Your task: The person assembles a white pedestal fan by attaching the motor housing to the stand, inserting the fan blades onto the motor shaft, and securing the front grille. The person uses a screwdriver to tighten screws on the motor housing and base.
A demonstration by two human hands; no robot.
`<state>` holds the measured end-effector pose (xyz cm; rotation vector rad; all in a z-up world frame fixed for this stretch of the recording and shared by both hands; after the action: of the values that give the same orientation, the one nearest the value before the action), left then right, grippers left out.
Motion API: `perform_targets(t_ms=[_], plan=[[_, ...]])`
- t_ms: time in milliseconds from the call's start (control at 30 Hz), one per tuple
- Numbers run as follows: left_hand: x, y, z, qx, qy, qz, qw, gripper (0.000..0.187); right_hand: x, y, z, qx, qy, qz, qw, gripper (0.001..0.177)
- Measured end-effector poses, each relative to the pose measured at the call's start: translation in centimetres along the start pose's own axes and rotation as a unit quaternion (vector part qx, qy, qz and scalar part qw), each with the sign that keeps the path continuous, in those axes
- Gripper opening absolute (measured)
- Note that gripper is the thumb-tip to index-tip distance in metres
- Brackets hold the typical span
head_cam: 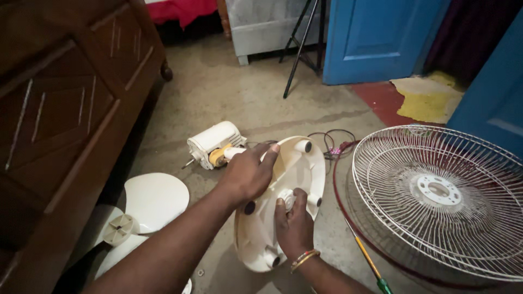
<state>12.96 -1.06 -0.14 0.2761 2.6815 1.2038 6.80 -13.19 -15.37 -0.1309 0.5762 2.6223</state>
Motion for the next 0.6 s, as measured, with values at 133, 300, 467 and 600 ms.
perform_targets(t_ms=[133, 300, 467, 600], plan=[[0.2, -0.1, 0.3, -0.008, 0.028, 0.016, 0.999, 0.06, 0.3, -0.1, -0.2, 0.012, -0.013, 0.008, 1.0, 0.051], [0.7, 0.6, -0.9, -0.001, 0.025, 0.012, 1.0, 0.06, -0.2, -0.7, -1.8, 0.048, 0.02, 0.007, 0.999, 0.051], [1.6, 0.4, -0.6, 0.035, 0.069, 0.035, 0.996, 0.058, -2.2, -0.3, -8.2, 0.019, -0.18, -0.07, 0.981, 0.043], [1.3, 0.7, -1.2, 0.017, 0.004, -0.009, 1.0, 0.059, -2.2, 0.4, -7.2, 0.099, -0.149, -0.064, 0.982, 0.037]])
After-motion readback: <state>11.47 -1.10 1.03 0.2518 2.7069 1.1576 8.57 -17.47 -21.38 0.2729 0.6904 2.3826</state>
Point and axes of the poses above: each hand's wrist, its own x-axis away from the middle knuckle, its own y-axis out of the back of the hand, z = x × y, the point moved 7 cm from there along -x, towards the middle knuckle, and after that the axes turned 2 degrees about x, right-handed, at the moved point
